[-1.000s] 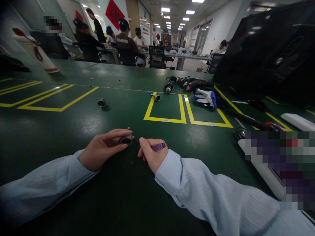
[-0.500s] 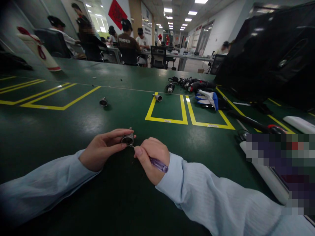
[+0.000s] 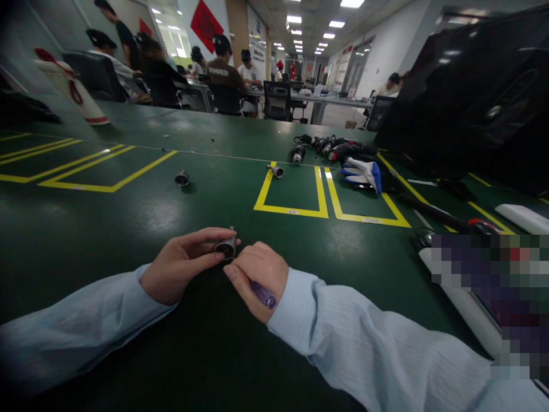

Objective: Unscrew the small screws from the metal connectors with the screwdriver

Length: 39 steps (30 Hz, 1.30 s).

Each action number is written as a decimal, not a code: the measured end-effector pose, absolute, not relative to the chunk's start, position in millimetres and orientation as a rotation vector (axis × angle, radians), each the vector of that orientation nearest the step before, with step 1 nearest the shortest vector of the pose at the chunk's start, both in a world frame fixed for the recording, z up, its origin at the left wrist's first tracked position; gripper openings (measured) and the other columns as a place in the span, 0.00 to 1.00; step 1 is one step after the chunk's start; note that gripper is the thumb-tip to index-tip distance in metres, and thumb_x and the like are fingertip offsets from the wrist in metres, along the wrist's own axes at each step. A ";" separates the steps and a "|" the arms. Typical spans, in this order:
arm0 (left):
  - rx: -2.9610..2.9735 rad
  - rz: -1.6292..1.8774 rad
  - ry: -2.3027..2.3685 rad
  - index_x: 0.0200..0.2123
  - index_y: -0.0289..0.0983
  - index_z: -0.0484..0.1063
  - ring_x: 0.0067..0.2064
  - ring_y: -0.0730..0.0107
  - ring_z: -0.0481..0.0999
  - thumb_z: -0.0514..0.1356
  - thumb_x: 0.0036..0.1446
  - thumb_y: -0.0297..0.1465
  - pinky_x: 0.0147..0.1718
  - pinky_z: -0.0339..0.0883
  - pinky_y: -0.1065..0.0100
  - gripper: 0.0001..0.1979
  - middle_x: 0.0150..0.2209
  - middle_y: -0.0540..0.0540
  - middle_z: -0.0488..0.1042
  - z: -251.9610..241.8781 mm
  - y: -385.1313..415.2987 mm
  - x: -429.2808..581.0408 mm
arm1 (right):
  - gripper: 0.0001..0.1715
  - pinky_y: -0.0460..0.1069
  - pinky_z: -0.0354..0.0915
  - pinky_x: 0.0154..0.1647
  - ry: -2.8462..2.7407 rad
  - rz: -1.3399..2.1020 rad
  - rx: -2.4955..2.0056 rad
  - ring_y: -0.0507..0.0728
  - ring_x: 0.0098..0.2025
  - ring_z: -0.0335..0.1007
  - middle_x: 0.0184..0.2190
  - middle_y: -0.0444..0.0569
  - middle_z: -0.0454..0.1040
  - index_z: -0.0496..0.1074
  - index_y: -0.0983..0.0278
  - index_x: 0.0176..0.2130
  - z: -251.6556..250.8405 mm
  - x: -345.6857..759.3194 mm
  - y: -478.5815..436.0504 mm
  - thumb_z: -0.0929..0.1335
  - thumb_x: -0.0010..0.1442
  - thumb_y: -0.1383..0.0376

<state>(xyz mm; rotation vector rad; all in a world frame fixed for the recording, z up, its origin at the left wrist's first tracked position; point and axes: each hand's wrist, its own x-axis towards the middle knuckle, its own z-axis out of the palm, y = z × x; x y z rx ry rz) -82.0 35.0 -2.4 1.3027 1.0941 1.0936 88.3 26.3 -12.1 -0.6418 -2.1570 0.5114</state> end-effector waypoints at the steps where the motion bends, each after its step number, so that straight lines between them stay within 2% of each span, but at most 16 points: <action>1: 1.284 1.094 1.103 0.36 0.34 0.73 0.41 0.63 0.75 0.64 0.38 0.23 0.46 0.67 0.59 0.16 0.40 0.45 0.75 -1.4 34.8 -80.8 | 0.13 0.50 0.59 0.33 -2.162 0.507 -0.637 0.53 0.29 0.64 0.25 0.48 0.69 0.65 0.63 0.28 -12.3 88.2 26.3 0.56 0.60 0.66; 10: 1.199 1.130 1.233 0.30 0.33 0.73 0.34 0.66 0.76 0.63 0.37 0.24 0.35 0.70 0.66 0.12 0.33 0.46 0.77 2.7 34.4 -72.7 | 0.12 0.50 0.60 0.33 -2.186 0.454 -0.602 0.53 0.29 0.64 0.25 0.49 0.69 0.65 0.64 0.29 -11.3 86.6 24.2 0.56 0.60 0.67; 22: 1.260 1.158 1.244 0.30 0.33 0.73 0.36 0.65 0.76 0.61 0.39 0.24 0.38 0.70 0.63 0.10 0.36 0.45 0.76 3.0 33.9 -71.0 | 0.14 0.50 0.60 0.32 -2.192 0.398 -0.634 0.53 0.29 0.62 0.25 0.50 0.69 0.66 0.65 0.28 -9.3 83.9 21.0 0.57 0.59 0.67; 26: 1.218 1.163 1.237 0.31 0.33 0.73 0.36 0.65 0.76 0.61 0.40 0.24 0.39 0.69 0.62 0.10 0.35 0.45 0.76 1.9 34.2 -71.5 | 0.16 0.50 0.60 0.33 -2.031 0.653 -0.697 0.52 0.28 0.64 0.22 0.48 0.69 0.67 0.65 0.25 -6.4 87.6 20.1 0.57 0.59 0.65; 28: 1.186 1.167 1.207 0.31 0.33 0.73 0.36 0.65 0.76 0.62 0.40 0.24 0.39 0.69 0.62 0.10 0.35 0.45 0.77 0.6 34.4 -72.5 | 0.20 0.48 0.60 0.28 -1.848 0.936 -0.807 0.51 0.23 0.63 0.17 0.45 0.67 0.66 0.64 0.21 -6.8 90.8 22.5 0.57 0.60 0.62; 32: 1.131 1.169 1.173 0.33 0.34 0.73 0.38 0.65 0.75 0.62 0.39 0.23 0.40 0.69 0.63 0.12 0.35 0.46 0.76 -2.3 34.6 -74.6 | 0.26 0.45 0.52 0.16 -1.582 1.395 -1.038 0.47 0.12 0.54 0.09 0.40 0.58 0.62 0.64 0.14 -8.9 94.1 29.3 0.59 0.57 0.56; 39: 1.129 1.149 1.171 0.33 0.33 0.73 0.38 0.65 0.75 0.62 0.38 0.23 0.40 0.68 0.63 0.13 0.35 0.45 0.76 -2.8 34.2 -74.6 | 0.26 0.43 0.52 0.17 -1.658 1.453 -1.080 0.46 0.12 0.54 0.08 0.39 0.58 0.63 0.65 0.13 -5.8 91.5 28.2 0.60 0.56 0.56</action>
